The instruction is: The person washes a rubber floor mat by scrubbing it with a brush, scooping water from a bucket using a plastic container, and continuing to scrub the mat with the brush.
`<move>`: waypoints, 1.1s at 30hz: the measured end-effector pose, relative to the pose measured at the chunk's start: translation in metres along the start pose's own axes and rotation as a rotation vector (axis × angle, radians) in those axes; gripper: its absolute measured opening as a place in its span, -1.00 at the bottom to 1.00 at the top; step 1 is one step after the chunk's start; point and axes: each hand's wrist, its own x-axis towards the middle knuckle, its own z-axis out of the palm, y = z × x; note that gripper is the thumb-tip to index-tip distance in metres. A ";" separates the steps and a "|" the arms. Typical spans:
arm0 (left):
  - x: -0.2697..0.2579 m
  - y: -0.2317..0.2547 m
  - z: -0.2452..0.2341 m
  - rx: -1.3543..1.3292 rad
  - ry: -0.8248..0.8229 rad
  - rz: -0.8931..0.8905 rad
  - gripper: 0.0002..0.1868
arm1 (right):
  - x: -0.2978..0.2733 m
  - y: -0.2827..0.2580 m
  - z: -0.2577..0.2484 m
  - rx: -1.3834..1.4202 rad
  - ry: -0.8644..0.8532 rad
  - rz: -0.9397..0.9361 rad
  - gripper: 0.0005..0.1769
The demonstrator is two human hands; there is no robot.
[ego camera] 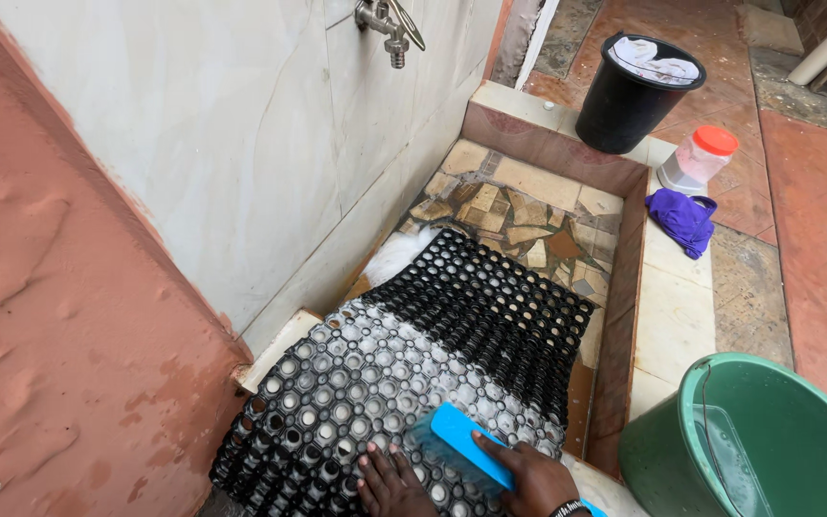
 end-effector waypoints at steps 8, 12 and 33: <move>-0.005 0.008 0.015 0.033 -0.015 -0.029 0.73 | 0.017 -0.074 0.026 0.038 0.001 -0.103 -0.04; -0.007 0.009 0.020 0.057 -0.058 -0.013 0.74 | -0.018 -0.009 0.015 0.031 0.039 -0.177 -0.10; 0.002 0.005 0.017 0.032 -0.125 0.027 0.73 | 0.035 -0.082 0.007 0.007 0.115 0.036 -0.06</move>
